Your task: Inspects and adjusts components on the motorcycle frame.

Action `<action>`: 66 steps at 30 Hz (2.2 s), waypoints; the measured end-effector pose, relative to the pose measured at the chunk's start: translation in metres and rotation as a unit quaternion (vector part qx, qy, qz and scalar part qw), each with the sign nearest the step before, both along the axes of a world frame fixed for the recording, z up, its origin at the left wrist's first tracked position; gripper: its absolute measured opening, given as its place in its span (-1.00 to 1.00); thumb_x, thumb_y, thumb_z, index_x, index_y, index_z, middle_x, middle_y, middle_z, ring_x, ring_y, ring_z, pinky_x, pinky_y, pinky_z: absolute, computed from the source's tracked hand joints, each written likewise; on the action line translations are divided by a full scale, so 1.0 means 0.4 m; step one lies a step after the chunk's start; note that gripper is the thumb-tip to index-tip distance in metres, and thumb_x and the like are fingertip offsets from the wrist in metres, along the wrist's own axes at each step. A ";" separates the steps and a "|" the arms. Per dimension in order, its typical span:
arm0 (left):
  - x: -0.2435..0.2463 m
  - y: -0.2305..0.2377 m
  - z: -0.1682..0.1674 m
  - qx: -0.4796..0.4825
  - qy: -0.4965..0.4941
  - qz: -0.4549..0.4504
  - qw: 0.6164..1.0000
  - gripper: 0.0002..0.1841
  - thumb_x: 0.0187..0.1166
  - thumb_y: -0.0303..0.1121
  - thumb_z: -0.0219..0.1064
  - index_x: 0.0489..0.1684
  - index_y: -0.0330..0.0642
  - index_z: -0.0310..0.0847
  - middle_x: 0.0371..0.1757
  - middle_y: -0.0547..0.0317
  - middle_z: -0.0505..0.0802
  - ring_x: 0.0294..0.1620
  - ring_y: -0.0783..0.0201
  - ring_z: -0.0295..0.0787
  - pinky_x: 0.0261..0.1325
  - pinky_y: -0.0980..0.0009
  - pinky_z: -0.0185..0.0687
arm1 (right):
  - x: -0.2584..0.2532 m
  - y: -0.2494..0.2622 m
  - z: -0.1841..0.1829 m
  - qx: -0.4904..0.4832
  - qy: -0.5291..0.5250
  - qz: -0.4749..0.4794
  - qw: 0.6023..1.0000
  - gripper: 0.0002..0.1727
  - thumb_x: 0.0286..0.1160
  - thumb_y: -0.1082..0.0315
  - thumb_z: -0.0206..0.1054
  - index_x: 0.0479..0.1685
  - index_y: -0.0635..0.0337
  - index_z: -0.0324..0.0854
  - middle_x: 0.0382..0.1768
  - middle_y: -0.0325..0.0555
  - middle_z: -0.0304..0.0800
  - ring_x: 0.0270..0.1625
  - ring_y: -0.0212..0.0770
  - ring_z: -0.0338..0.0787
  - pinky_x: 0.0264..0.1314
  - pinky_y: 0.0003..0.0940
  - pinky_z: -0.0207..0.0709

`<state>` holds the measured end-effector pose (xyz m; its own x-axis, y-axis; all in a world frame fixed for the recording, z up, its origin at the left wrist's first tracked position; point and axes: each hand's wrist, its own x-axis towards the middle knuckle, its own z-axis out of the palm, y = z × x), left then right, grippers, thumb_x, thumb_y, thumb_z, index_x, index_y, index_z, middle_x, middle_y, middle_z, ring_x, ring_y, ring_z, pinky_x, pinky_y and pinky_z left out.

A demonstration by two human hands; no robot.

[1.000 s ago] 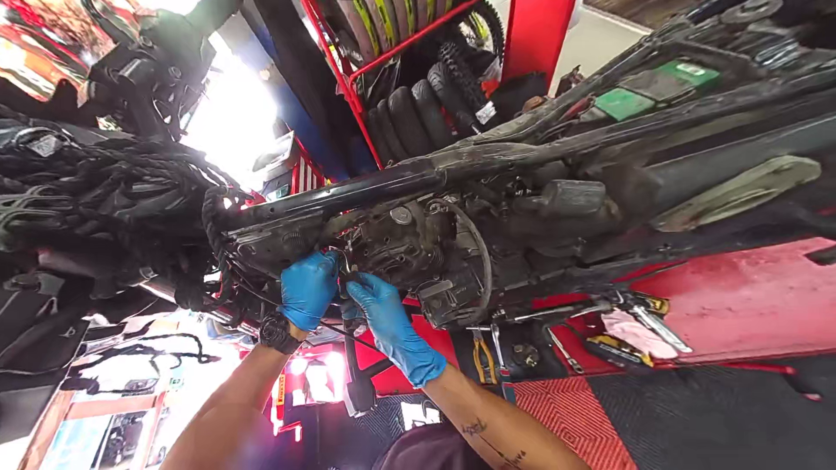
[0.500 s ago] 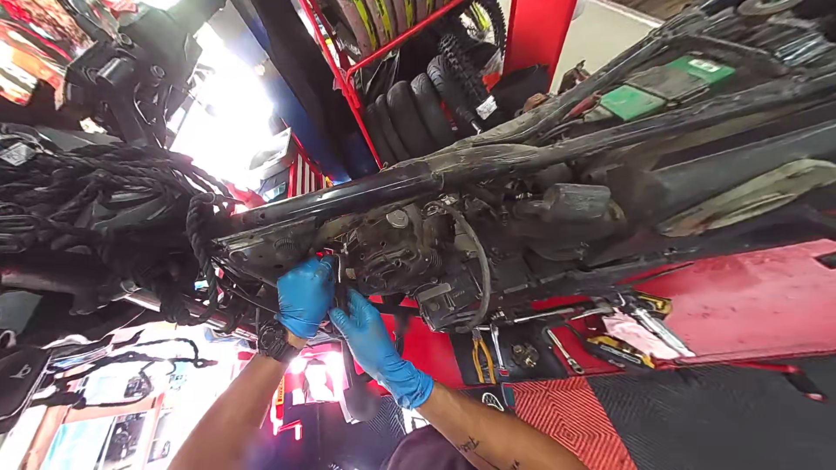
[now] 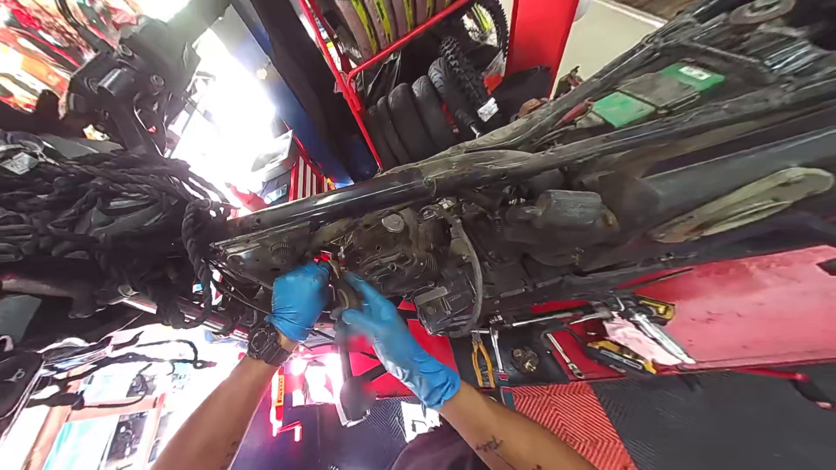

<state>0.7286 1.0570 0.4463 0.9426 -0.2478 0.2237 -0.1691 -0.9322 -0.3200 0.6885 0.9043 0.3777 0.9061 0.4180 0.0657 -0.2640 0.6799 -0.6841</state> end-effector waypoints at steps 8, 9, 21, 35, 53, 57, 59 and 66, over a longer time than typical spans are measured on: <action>-0.001 0.011 -0.002 -0.067 -0.012 -0.032 0.997 -0.80 0.45 -0.41 0.39 -0.08 -0.24 0.87 -0.21 -0.20 0.92 -0.24 -0.27 0.92 -0.28 -0.29 0.73 | 0.042 -0.018 -0.030 -0.016 -0.048 -0.123 0.991 -0.48 0.57 0.52 0.28 0.53 0.39 0.39 -0.15 0.04 0.86 -0.26 -0.17 0.88 -0.15 -0.24 0.84; 0.000 0.012 -0.004 -0.067 -0.015 -0.033 0.997 -0.80 0.44 -0.41 0.39 -0.09 -0.23 0.87 -0.21 -0.19 0.93 -0.24 -0.27 0.92 -0.28 -0.28 0.73 | 0.015 0.001 -0.044 -0.037 -0.070 -0.106 0.991 -0.43 0.48 0.54 0.35 0.54 0.36 0.41 -0.07 0.05 0.85 -0.19 -0.16 0.87 -0.09 -0.22 0.83; 0.012 -0.005 0.026 -0.115 0.051 -0.004 0.992 -0.70 0.67 -0.23 0.26 -0.05 -0.23 0.87 -0.10 -0.13 0.95 -0.06 -0.18 0.94 -0.02 -0.25 0.76 | 0.021 0.027 -0.111 0.205 0.020 0.050 0.977 0.00 0.39 -0.67 -0.12 0.39 -0.01 0.61 0.08 -0.08 0.85 0.02 -0.13 0.85 -0.01 -0.24 0.75; 0.004 -0.007 0.031 -0.097 0.071 0.054 0.991 -0.65 0.70 -0.20 0.26 0.26 -0.18 0.78 -0.08 -0.20 0.94 -0.08 -0.29 0.92 -0.05 -0.32 0.74 | 0.013 0.060 -0.176 0.208 -0.024 0.096 0.973 -0.18 0.61 -0.50 -0.12 0.05 0.04 0.74 -0.10 -0.13 0.83 -0.11 -0.27 0.81 0.03 -0.34 0.72; 0.013 0.005 0.022 0.026 0.020 -0.075 0.997 -0.77 0.59 -0.39 0.26 -0.06 -0.26 0.83 -0.28 -0.19 0.87 -0.32 -0.19 0.90 -0.40 -0.12 0.76 | 0.037 0.015 -0.162 0.234 -0.009 0.109 0.966 -0.25 0.57 -0.45 0.06 0.08 0.04 0.78 -0.12 -0.13 0.85 -0.18 -0.31 0.81 -0.10 -0.45 0.70; 0.022 -0.006 0.021 -0.035 0.046 -0.038 0.998 -0.75 0.62 -0.35 0.24 -0.09 -0.31 0.82 -0.22 -0.22 0.89 -0.23 -0.22 0.92 -0.27 -0.21 0.77 | 0.028 0.041 -0.158 0.186 -0.055 0.141 0.971 -0.15 0.55 -0.52 -0.02 0.28 0.05 0.68 0.09 -0.15 0.85 0.00 -0.26 0.85 0.08 -0.32 0.75; 0.024 -0.014 0.018 -0.060 0.048 -0.029 0.997 -0.74 0.60 -0.35 0.24 -0.11 -0.33 0.82 -0.20 -0.21 0.91 -0.20 -0.22 0.93 -0.23 -0.22 0.77 | 0.016 0.051 -0.157 0.165 -0.053 0.153 0.973 -0.10 0.53 -0.55 -0.04 0.31 0.10 0.66 0.14 -0.15 0.84 0.06 -0.23 0.86 0.11 -0.27 0.77; 0.038 -0.035 0.013 -0.093 0.058 0.028 0.994 -0.65 0.72 -0.25 0.16 -0.15 -0.36 0.80 -0.21 -0.24 0.90 -0.14 -0.24 0.92 -0.12 -0.24 0.77 | 0.022 0.033 -0.179 0.182 -0.059 0.136 0.972 0.02 0.37 -0.69 -0.13 0.32 0.00 0.69 0.17 -0.17 0.83 0.09 -0.24 0.83 0.14 -0.26 0.74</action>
<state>0.7439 1.0430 0.4514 0.9757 -0.1592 0.1507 -0.1413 -0.9823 -0.1231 0.6974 0.9176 0.3062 0.7430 0.5701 0.3505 -0.4012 0.7987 -0.4485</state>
